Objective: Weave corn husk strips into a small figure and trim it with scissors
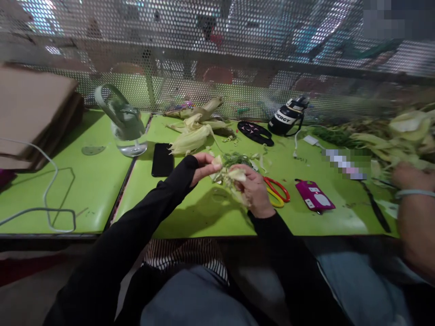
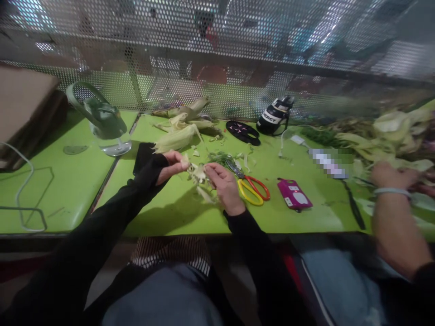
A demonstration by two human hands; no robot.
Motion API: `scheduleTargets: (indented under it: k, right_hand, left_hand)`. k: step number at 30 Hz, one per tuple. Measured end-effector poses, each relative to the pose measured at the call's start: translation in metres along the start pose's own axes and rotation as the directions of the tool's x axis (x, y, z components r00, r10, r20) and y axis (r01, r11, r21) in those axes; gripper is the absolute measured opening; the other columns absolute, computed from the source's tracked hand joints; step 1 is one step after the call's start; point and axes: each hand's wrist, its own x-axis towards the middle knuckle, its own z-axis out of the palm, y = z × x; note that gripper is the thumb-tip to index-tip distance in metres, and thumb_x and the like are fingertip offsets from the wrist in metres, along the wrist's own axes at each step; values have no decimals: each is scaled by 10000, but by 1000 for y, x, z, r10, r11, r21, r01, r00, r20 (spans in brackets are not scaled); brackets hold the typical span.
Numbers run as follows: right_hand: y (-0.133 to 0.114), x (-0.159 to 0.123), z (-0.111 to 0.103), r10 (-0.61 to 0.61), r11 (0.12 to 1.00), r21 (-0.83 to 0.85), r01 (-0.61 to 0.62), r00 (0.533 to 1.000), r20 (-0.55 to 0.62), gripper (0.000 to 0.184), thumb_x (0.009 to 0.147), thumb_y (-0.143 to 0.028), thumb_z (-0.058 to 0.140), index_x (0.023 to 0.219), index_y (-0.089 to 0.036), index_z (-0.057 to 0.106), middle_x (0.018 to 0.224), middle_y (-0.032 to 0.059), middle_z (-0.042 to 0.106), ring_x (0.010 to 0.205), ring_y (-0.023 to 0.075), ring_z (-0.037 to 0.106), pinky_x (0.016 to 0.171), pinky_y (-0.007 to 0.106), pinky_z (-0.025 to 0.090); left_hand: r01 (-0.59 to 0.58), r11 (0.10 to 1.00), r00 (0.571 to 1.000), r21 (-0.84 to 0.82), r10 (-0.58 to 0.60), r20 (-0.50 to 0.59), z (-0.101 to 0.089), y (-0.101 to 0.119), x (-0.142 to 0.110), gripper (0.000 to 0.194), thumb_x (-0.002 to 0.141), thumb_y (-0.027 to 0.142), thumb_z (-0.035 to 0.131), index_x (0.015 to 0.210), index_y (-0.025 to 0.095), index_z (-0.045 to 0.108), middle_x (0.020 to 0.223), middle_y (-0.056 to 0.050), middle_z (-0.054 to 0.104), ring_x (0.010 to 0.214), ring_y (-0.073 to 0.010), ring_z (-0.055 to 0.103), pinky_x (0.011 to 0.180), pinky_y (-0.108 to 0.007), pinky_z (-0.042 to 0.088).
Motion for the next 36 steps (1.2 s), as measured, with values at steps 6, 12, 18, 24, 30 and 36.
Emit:
scheduleTargets:
  k: [6,12,18,24,30,36]
  right_hand:
    - [-38,-13,-10,-409,761,-497,417,903,132,186,948,-357,606,886,-268,758,888,29,764,801,200,673,742,353,528]
    - [-37,-8,-8,-343,845,-376,379,925,160,236,937,-479,615,875,-293,747,892,28,727,776,196,638,698,350,506]
    - [-26,-7,-3,-39,991,131,15,983,180,404,792,-646,712,740,-263,594,705,-10,594,542,123,427,489,271,353]
    - [0,-14,0,84,989,98,-111,965,249,340,836,-535,727,776,-217,620,646,-50,511,507,77,405,461,231,320]
    - [15,12,1,233,971,-44,-236,880,414,355,828,-448,747,1029,-200,592,650,-52,655,539,96,580,492,224,455]
    - [29,32,19,206,976,-9,-217,913,352,300,784,-430,771,801,-187,596,614,-42,663,508,80,583,487,213,478]
  left_hand:
    - [-81,959,996,271,69,54,-3,4,1,171,754,257,808,674,167,687,632,3,647,609,-113,534,650,-261,417]
    - [17,975,997,220,-34,75,0,-4,8,202,769,309,791,704,158,674,616,-2,631,569,-99,497,574,-246,381]
    - [94,993,967,72,-108,231,0,-4,3,300,724,403,829,743,151,669,660,-14,657,582,-101,531,568,-235,400]
    - [-27,951,993,307,-9,114,2,-32,0,190,774,306,744,670,172,657,645,-10,642,610,-117,515,614,-251,371]
    - [-108,786,994,609,84,68,-10,-61,18,160,704,193,749,578,208,650,547,35,561,568,-113,444,621,-255,292]
    - [-7,733,997,680,55,-50,-19,-43,25,285,670,151,810,503,217,589,516,49,496,549,-111,404,609,-255,286]
